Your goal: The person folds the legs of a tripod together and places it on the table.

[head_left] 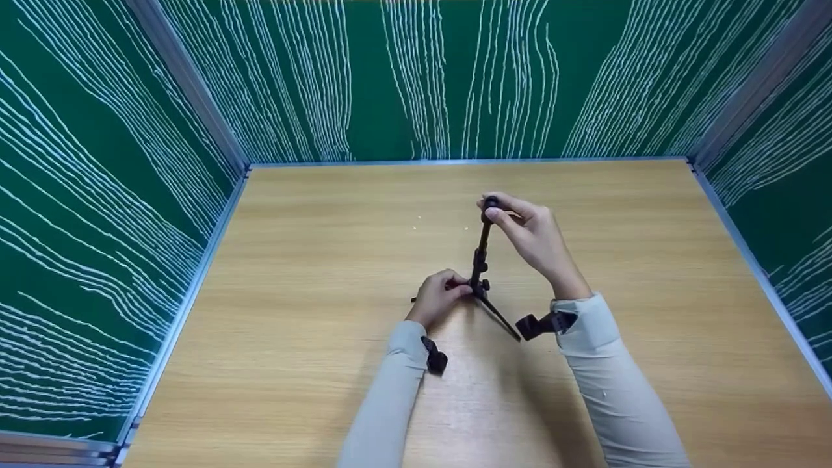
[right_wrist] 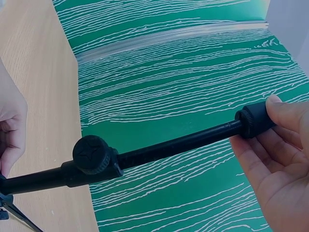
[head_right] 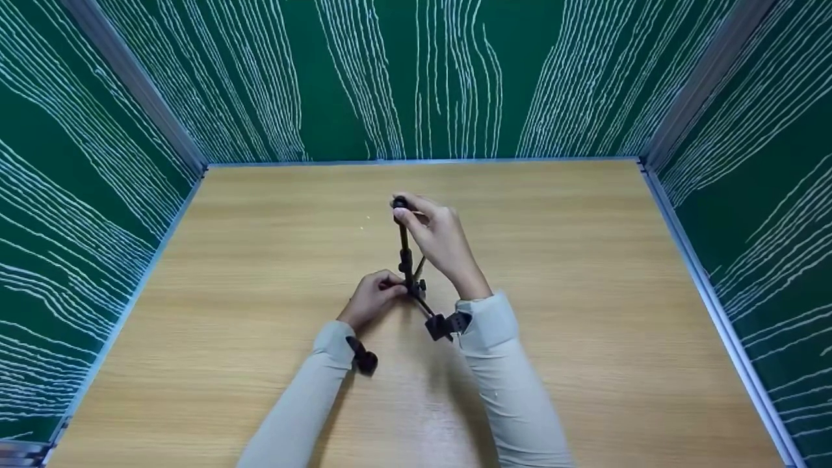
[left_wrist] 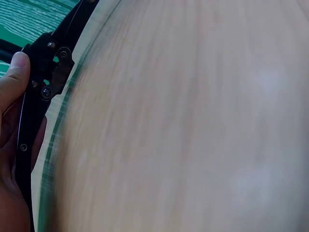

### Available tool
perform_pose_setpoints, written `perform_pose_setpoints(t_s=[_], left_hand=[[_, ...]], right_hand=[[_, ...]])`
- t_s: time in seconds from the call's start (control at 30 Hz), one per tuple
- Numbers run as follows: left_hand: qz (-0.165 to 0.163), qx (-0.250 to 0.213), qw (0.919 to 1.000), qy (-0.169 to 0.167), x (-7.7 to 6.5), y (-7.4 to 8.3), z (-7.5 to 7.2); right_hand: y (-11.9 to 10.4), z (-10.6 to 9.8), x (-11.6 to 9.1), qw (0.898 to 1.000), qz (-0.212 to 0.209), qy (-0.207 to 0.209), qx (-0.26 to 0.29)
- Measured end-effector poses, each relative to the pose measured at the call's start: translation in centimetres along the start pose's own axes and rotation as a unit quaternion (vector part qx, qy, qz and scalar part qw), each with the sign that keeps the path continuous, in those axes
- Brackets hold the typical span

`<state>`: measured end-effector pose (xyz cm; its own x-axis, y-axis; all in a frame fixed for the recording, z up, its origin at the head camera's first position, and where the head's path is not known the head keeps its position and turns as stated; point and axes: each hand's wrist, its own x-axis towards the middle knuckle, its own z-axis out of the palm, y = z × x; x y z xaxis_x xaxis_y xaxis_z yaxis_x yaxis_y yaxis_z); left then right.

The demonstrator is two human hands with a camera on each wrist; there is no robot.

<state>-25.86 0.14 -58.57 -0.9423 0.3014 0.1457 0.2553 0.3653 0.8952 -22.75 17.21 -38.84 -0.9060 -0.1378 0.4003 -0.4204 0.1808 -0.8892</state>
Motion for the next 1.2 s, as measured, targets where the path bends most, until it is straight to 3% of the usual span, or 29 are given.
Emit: perform_pose_setpoints(t_s=[0.33, 0.53, 0.73, 1.2], left_hand=[[-0.01, -0.007, 0.9999, -0.003, -0.1, 0.4, -0.2], [-0.015, -0.009, 0.9998, -0.003, -0.1, 0.4, -0.2], [-0.006, -0.005, 0.9999, -0.007, 0.0, 0.1, -0.3], [-0.003, -0.011, 0.9999, -0.011, 0.0, 0.0, -0.2]], right_hand=[[0.0, 0.0, 0.1, 1.0, 0.0, -0.002, 0.013], [0.3, 0.1, 0.0, 1.0, 0.008, -0.009, -0.007], [0.7, 0.2, -0.1, 0.999, 0.015, -0.006, -0.029], [1.8, 0.5, -0.7, 0.999, 0.034, -0.009, -0.016]])
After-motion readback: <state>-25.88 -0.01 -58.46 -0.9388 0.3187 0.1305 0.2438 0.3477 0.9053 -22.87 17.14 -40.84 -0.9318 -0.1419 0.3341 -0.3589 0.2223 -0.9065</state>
